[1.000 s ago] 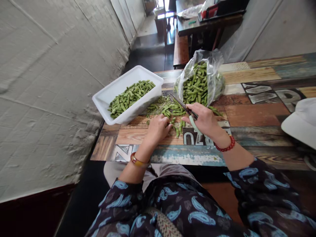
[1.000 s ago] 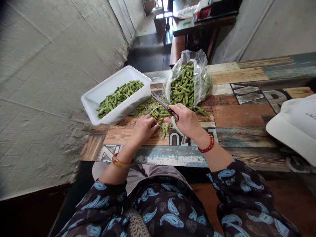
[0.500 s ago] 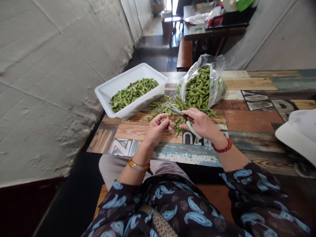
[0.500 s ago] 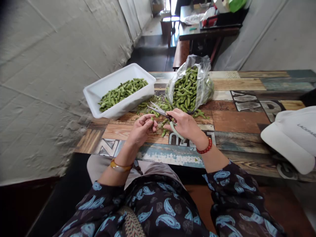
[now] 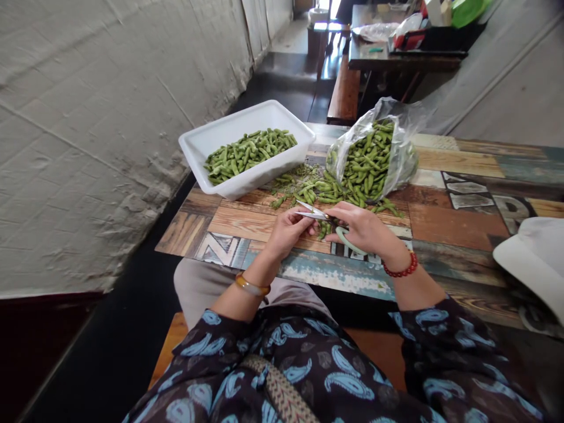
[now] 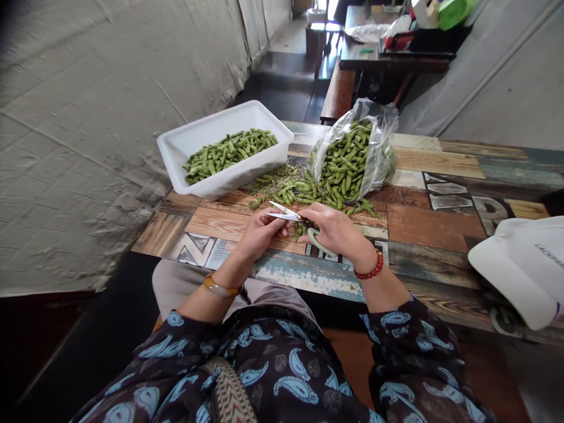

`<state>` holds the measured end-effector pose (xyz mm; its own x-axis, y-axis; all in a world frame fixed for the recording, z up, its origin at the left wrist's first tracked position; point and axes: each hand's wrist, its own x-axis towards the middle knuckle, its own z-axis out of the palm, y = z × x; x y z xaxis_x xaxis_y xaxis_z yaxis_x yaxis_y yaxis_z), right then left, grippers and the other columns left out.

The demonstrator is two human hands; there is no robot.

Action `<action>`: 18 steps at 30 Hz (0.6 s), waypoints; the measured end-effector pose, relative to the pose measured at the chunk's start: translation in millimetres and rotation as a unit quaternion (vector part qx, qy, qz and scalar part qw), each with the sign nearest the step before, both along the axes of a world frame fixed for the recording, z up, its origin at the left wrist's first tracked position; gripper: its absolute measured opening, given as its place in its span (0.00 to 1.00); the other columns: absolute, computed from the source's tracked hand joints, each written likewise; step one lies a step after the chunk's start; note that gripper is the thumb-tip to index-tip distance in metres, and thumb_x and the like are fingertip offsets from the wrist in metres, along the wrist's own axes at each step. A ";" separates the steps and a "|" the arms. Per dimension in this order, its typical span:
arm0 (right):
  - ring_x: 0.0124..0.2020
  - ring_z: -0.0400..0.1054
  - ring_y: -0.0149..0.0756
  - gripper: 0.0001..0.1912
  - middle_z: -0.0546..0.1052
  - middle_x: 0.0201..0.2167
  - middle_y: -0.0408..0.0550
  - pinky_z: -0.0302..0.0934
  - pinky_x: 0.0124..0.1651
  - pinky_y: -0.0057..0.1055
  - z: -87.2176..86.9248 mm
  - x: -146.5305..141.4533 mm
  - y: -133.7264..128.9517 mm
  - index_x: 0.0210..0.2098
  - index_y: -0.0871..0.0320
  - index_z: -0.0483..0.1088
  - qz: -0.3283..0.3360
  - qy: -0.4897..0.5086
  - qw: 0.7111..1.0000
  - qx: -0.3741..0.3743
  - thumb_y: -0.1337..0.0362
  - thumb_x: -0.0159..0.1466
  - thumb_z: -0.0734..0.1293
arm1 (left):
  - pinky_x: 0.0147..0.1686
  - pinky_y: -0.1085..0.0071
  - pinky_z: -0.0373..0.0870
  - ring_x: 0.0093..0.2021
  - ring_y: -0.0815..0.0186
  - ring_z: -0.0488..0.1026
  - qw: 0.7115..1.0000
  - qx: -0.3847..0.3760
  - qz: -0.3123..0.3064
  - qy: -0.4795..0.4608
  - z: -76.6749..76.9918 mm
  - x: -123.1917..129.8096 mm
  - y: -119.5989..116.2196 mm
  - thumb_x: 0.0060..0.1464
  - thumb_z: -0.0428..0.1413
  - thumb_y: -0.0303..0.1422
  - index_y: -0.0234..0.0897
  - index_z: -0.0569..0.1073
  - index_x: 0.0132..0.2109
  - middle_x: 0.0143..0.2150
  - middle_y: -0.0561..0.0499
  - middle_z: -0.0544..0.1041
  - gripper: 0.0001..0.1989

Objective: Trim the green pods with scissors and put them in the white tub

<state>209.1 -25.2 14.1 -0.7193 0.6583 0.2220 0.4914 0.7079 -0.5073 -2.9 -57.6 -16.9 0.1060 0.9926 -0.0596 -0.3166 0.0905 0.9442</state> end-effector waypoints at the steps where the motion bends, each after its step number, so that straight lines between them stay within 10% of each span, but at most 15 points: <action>1: 0.42 0.71 0.44 0.23 0.75 0.44 0.54 0.68 0.45 0.40 0.0 -0.9 -0.6 0.54 0.57 0.70 0.002 0.000 1.000 0.002 0.54 0.63 0.72 | 0.26 0.76 0.66 0.23 0.73 0.71 1.000 -0.002 -0.002 -0.002 -0.4 -0.3 -0.3 0.47 0.68 0.40 0.32 0.76 0.37 0.28 0.51 0.78 0.17; 18: 0.34 0.70 0.40 0.16 0.75 0.39 0.52 0.68 0.38 0.36 -2.6 14.2 2.6 0.51 0.57 0.71 0.014 -0.003 1.000 0.024 0.56 0.68 0.67 | 0.35 0.71 0.68 0.32 0.66 0.73 0.998 0.016 -0.012 0.063 6.2 8.5 4.9 0.48 0.67 0.39 0.32 0.79 0.35 0.30 0.48 0.78 0.13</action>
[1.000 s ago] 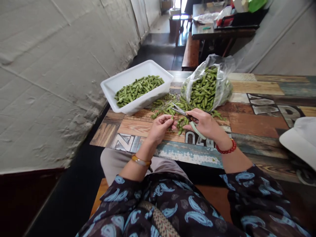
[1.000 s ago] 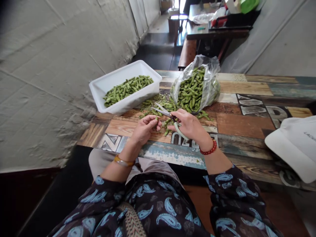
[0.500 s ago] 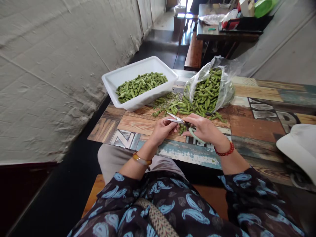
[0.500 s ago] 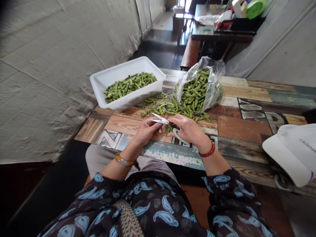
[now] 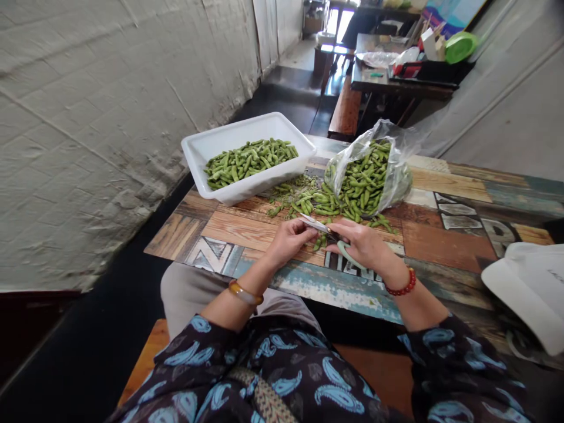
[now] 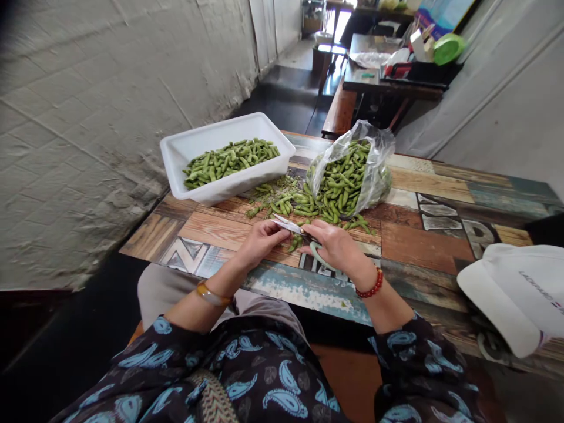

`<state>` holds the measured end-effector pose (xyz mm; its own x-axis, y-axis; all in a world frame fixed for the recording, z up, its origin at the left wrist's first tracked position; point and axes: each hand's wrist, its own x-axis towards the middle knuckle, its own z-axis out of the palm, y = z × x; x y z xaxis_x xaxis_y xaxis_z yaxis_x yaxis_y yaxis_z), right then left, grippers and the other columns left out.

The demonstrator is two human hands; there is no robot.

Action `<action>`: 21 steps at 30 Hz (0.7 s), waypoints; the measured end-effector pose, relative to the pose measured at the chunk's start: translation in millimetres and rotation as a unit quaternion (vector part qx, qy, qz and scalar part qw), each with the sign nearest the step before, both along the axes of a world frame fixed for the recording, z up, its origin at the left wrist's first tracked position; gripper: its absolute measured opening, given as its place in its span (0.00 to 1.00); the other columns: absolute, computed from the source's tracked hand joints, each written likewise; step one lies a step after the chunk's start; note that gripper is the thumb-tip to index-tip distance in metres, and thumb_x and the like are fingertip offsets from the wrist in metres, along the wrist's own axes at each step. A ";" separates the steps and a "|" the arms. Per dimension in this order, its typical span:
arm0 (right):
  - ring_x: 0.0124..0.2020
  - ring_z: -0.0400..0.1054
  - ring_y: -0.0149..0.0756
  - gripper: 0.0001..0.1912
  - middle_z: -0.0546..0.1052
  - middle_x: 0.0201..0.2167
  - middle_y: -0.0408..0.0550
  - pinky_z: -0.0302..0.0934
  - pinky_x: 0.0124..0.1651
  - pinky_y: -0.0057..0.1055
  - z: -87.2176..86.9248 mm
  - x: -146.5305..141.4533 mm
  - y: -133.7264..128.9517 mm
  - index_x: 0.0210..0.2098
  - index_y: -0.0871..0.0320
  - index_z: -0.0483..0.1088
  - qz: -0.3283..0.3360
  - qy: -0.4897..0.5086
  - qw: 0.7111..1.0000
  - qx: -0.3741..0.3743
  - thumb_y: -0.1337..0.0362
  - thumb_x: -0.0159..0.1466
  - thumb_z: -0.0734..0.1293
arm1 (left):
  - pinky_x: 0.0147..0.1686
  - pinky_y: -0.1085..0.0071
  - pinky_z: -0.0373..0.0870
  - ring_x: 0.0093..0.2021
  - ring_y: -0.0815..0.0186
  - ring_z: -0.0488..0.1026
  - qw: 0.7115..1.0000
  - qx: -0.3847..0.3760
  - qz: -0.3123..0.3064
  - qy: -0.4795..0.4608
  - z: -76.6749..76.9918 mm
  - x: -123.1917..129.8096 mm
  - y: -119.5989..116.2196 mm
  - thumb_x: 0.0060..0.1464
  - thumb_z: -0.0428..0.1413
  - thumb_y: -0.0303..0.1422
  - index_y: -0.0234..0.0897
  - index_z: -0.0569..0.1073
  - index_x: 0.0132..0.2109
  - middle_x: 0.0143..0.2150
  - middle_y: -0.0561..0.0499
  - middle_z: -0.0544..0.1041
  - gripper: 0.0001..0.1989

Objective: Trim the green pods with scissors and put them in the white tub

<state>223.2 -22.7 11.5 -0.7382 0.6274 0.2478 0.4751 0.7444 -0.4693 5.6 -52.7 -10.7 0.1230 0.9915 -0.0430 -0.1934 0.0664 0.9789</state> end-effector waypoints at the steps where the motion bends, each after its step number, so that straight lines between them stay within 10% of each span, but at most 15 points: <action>1: 0.34 0.70 0.39 0.16 0.75 0.39 0.52 0.68 0.37 0.36 -1.6 0.9 -1.3 0.51 0.58 0.71 -0.002 -0.003 1.000 0.001 0.57 0.68 0.67 | 0.37 0.70 0.68 0.34 0.65 0.73 0.999 0.020 0.013 0.022 -2.4 0.6 -0.5 0.49 0.66 0.37 0.32 0.80 0.34 0.32 0.48 0.78 0.11; 6: 0.38 0.72 0.43 0.19 0.76 0.40 0.52 0.69 0.41 0.39 -6.2 7.3 2.3 0.53 0.56 0.71 -0.058 0.037 0.998 0.013 0.55 0.66 0.69 | 0.33 0.73 0.63 0.32 0.69 0.66 0.986 0.103 0.081 0.103 -1.6 6.9 -4.7 0.46 0.67 0.31 0.35 0.80 0.32 0.29 0.52 0.71 0.05; 11: 0.42 0.73 0.46 0.22 0.76 0.40 0.53 0.69 0.46 0.42 -2.9 11.8 8.9 0.52 0.57 0.71 -0.139 0.120 0.983 0.018 0.52 0.63 0.71 | 0.21 0.77 0.58 0.20 0.74 0.63 0.995 -0.027 0.049 -0.081 11.5 10.9 -7.9 0.53 0.64 0.39 0.37 0.70 0.36 0.22 0.58 0.69 0.13; 21: 0.43 0.71 0.46 0.24 0.74 0.44 0.54 0.70 0.45 0.42 -1.2 6.3 1.0 0.55 0.55 0.68 -0.063 0.104 0.993 0.013 0.54 0.62 0.72 | 0.29 0.82 0.73 0.27 0.75 0.75 0.945 -0.159 0.072 -0.276 27.5 11.3 3.4 0.50 0.64 0.24 0.31 0.78 0.41 0.27 0.52 0.78 0.09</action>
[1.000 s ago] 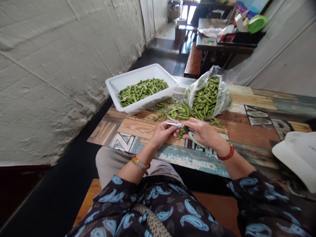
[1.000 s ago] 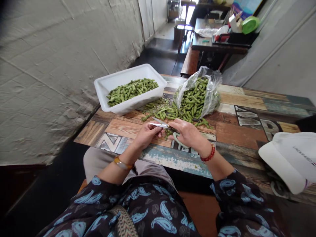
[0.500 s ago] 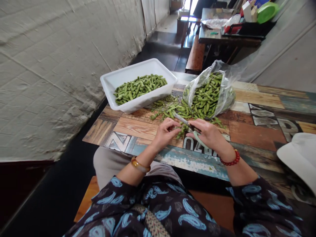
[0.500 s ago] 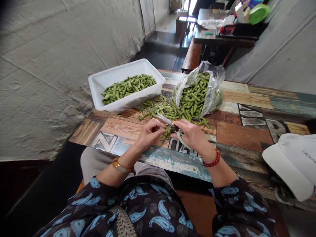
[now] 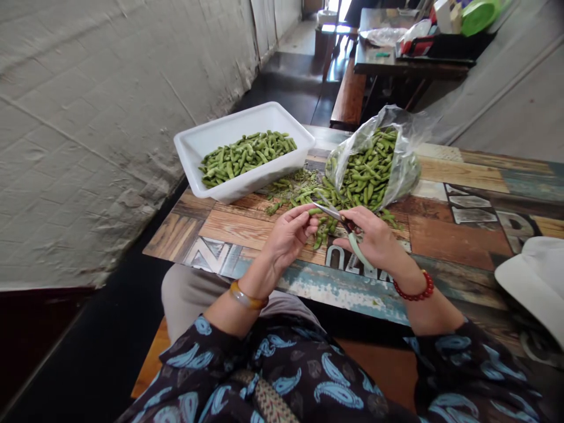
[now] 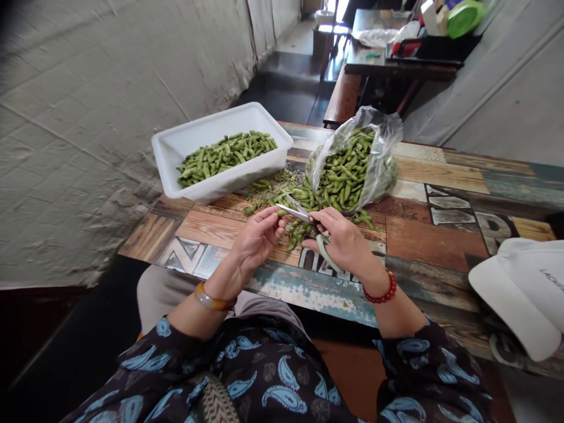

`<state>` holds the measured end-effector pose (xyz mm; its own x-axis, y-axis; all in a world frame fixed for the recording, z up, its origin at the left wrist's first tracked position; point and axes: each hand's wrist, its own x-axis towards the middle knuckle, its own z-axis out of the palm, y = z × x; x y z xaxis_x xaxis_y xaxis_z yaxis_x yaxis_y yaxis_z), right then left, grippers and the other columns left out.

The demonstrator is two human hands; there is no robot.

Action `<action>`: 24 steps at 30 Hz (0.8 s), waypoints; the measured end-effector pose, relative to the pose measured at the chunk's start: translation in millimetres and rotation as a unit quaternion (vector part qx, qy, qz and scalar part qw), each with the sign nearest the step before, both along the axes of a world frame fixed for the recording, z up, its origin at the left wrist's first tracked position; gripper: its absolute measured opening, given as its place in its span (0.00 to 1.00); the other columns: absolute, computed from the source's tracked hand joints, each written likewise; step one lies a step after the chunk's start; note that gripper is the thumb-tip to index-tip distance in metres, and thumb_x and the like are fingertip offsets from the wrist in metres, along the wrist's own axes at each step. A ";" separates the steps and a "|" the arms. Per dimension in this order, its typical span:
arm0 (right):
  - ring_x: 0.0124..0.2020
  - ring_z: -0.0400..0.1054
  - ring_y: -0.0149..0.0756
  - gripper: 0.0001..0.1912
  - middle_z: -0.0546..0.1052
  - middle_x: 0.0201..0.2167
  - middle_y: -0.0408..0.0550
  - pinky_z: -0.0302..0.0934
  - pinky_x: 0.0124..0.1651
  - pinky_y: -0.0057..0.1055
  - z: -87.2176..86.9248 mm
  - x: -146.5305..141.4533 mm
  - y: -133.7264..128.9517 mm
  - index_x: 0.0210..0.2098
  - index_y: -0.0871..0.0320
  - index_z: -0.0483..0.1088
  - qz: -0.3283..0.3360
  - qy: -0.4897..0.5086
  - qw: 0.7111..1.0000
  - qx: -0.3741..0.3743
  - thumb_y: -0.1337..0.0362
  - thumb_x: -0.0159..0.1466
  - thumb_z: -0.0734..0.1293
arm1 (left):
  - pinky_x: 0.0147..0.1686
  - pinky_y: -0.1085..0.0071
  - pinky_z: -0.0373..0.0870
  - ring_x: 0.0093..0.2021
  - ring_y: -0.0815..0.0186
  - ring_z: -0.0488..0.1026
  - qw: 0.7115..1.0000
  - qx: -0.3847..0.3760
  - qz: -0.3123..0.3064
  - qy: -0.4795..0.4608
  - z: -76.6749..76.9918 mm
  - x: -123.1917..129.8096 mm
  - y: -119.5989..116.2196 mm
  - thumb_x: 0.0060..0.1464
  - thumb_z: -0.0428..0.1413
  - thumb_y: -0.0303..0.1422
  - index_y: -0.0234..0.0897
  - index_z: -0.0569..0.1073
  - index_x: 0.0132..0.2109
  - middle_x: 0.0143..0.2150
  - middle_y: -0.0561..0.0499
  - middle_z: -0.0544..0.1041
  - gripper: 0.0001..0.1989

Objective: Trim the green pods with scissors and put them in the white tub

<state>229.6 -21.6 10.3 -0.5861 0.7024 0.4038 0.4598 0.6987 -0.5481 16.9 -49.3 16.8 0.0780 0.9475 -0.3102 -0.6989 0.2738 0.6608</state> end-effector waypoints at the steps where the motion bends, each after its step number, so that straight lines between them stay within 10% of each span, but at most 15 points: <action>1: 0.43 0.71 0.46 0.25 0.74 0.44 0.54 0.70 0.45 0.42 0.9 -0.3 -0.3 0.55 0.54 0.67 0.004 -0.005 1.000 -0.002 0.54 0.62 0.72 | 0.30 0.82 0.74 0.27 0.75 0.75 1.000 -0.003 -0.004 -0.009 1.7 2.2 1.0 0.51 0.64 0.24 0.31 0.78 0.40 0.27 0.52 0.78 0.08; 24: 0.47 0.72 0.47 0.26 0.75 0.47 0.54 0.70 0.48 0.44 2.7 -8.2 -6.5 0.60 0.51 0.66 0.019 -0.025 0.999 -0.012 0.54 0.64 0.71 | 0.35 0.71 0.72 0.31 0.69 0.77 0.983 0.134 -0.074 0.105 -11.3 -0.9 -9.0 0.52 0.66 0.42 0.36 0.71 0.42 0.34 0.49 0.81 0.18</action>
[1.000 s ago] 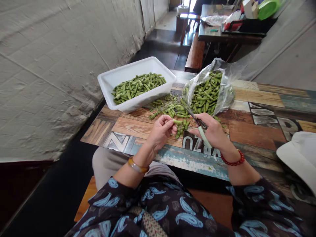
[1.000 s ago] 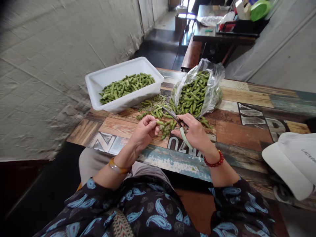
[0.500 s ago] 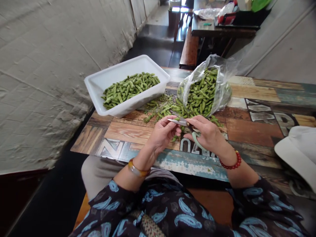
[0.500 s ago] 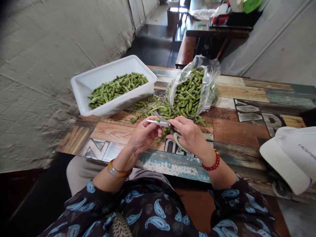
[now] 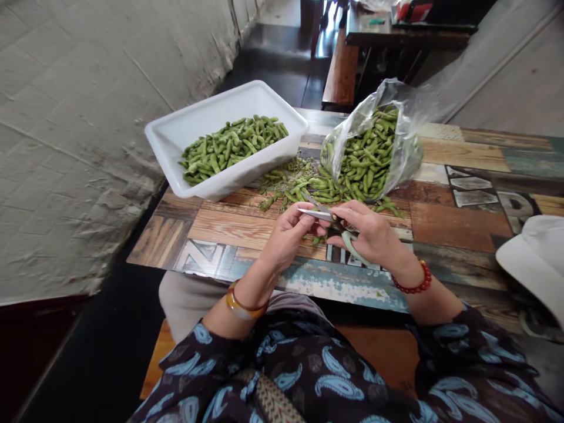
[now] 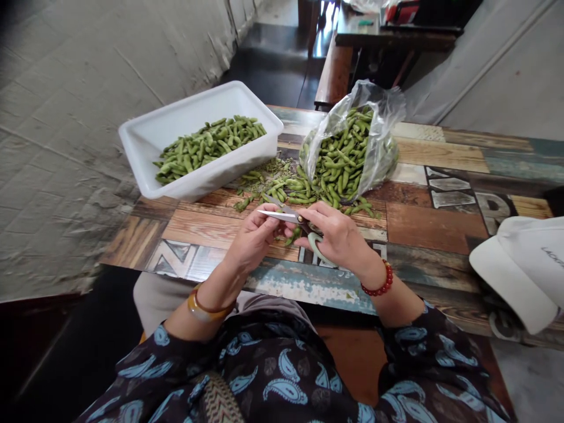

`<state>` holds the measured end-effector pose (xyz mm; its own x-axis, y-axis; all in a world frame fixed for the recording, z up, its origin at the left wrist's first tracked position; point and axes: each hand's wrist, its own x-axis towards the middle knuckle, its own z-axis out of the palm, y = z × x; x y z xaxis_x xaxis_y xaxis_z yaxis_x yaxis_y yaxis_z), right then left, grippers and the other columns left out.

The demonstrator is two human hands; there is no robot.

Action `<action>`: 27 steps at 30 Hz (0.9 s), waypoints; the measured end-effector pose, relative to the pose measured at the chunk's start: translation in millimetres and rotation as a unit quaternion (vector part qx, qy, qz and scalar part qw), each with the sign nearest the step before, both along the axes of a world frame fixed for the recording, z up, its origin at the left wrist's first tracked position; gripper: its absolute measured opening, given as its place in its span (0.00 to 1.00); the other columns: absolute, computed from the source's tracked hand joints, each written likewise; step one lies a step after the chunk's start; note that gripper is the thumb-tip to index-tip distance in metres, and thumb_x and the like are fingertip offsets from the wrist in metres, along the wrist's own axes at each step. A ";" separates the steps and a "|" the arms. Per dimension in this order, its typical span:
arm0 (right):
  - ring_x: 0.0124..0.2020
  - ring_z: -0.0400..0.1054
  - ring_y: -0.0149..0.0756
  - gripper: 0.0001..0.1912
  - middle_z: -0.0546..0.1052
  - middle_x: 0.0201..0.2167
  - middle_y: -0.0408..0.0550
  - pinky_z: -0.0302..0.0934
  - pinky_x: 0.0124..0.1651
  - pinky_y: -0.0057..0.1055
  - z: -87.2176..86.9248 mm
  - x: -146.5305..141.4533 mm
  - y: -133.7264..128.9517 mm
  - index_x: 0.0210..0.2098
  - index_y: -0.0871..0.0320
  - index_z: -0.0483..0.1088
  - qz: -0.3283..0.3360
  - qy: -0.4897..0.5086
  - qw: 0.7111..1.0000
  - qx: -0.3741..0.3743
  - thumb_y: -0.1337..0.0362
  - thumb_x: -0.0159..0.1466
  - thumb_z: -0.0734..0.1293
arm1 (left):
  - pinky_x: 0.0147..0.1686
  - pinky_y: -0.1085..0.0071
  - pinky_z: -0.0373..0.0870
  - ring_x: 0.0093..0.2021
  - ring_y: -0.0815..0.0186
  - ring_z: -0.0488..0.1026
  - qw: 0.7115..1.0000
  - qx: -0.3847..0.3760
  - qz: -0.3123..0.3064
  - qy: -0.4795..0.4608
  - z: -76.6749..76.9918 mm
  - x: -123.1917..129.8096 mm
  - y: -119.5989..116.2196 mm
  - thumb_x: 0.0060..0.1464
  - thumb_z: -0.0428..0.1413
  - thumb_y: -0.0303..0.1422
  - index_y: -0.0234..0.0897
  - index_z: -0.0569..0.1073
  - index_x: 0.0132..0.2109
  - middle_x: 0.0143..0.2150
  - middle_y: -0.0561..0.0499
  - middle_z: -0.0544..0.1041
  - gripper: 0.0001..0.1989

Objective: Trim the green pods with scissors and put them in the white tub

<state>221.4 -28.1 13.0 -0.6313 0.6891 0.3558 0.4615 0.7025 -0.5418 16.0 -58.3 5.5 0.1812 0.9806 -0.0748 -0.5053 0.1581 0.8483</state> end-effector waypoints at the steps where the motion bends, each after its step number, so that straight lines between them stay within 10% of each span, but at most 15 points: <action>1: 0.47 0.72 0.47 0.26 0.75 0.47 0.54 0.70 0.48 0.44 -0.4 -0.5 -0.3 0.60 0.50 0.66 -0.001 0.002 1.000 0.002 0.54 0.64 0.71 | 0.35 0.71 0.72 0.31 0.69 0.77 1.000 0.001 0.000 0.000 -0.6 0.3 0.5 0.52 0.66 0.42 0.37 0.71 0.43 0.34 0.50 0.81 0.18; 21: 0.43 0.71 0.45 0.18 0.76 0.42 0.52 0.68 0.45 0.40 -4.8 -2.3 -0.8 0.55 0.53 0.69 0.001 0.014 1.000 0.003 0.56 0.67 0.67 | 0.36 0.71 0.70 0.32 0.67 0.75 0.995 0.043 -0.034 0.087 -3.8 1.4 5.1 0.60 0.59 0.44 0.35 0.73 0.42 0.35 0.47 0.80 0.15; 27: 0.37 0.71 0.44 0.21 0.75 0.37 0.50 0.67 0.42 0.40 -7.2 11.7 14.5 0.51 0.56 0.72 -0.108 0.048 0.992 0.051 0.53 0.63 0.72 | 0.31 0.73 0.67 0.29 0.70 0.71 0.994 0.033 0.037 0.093 -3.2 -9.7 13.3 0.58 0.56 0.36 0.39 0.70 0.42 0.34 0.52 0.77 0.08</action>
